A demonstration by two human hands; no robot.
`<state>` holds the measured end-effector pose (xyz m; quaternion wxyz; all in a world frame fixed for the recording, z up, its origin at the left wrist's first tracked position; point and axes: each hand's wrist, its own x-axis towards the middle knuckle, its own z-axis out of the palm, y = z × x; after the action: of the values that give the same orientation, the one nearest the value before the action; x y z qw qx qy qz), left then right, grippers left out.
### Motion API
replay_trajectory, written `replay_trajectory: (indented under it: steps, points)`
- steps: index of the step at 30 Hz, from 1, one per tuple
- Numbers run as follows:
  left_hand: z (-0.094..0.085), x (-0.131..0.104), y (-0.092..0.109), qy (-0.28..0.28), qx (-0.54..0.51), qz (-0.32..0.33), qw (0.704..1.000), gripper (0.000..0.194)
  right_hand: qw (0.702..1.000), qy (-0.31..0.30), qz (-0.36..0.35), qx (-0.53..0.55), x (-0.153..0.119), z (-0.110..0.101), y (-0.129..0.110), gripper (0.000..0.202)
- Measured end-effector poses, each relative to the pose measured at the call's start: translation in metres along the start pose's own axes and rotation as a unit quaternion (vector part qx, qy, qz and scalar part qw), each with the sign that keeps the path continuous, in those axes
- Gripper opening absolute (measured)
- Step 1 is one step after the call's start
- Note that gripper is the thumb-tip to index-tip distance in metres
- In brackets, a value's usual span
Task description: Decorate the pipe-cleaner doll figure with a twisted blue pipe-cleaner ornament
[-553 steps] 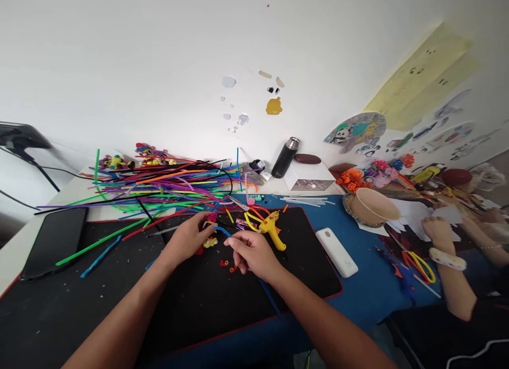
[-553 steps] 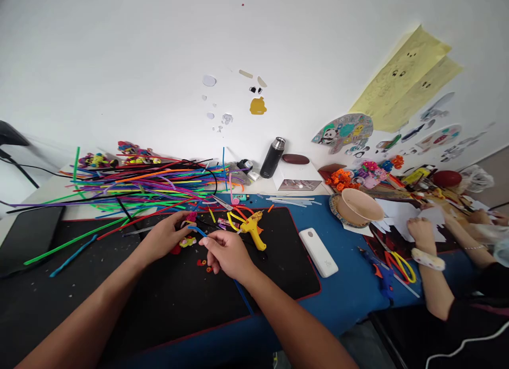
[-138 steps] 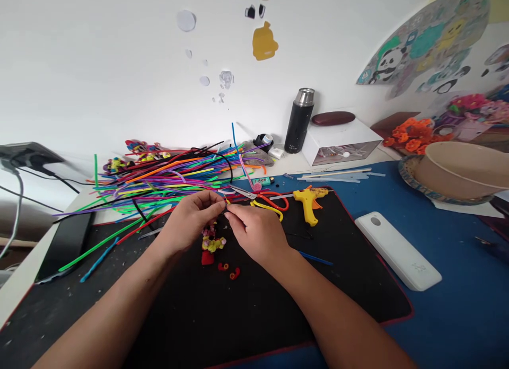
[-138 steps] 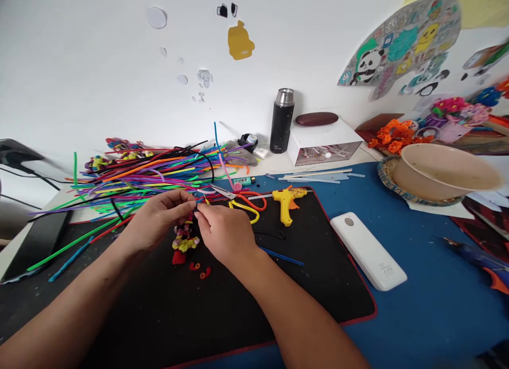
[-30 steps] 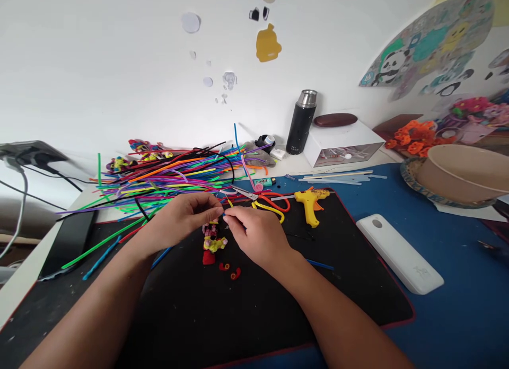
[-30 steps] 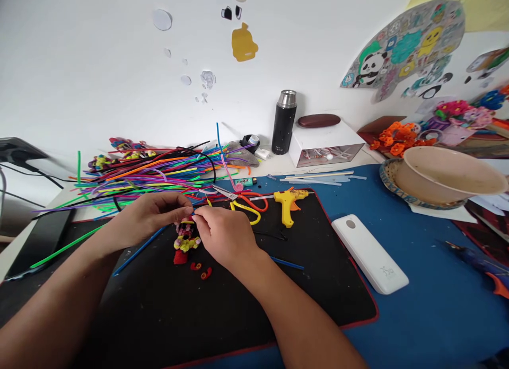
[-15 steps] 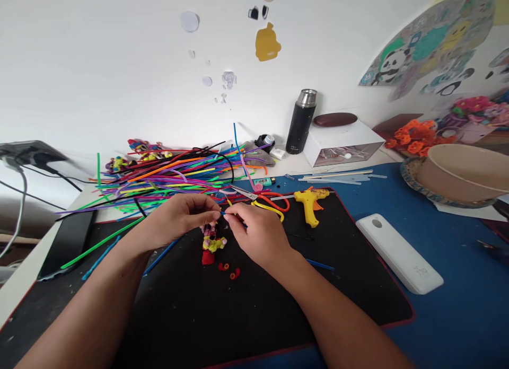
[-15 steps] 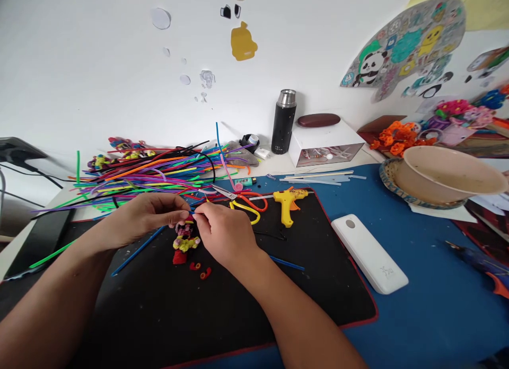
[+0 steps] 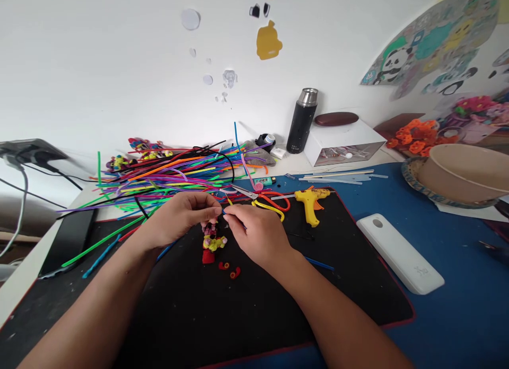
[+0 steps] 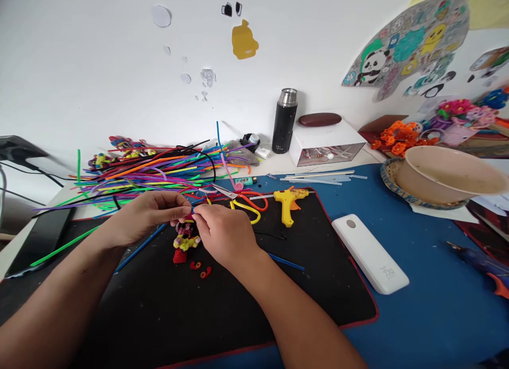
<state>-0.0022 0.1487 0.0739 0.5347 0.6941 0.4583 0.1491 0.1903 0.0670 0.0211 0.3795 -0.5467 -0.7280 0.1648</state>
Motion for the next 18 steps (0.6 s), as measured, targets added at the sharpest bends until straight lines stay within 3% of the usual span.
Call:
replay_trajectory:
  steps: [14, 18]
  points:
    - [0.0049, 0.0034, -0.0080, 0.056, 0.001, 0.004, 0.998, 0.040, 0.999, -0.026, 0.009, -0.037, 0.0009, 0.0003, -0.0026, 0.021]
    - [0.0041, 0.0044, -0.0084, 0.035, -0.024, -0.003, 0.999, 0.041, 1.000, -0.010, 0.017, -0.025, 0.0013, 0.0016, -0.0010, 0.017]
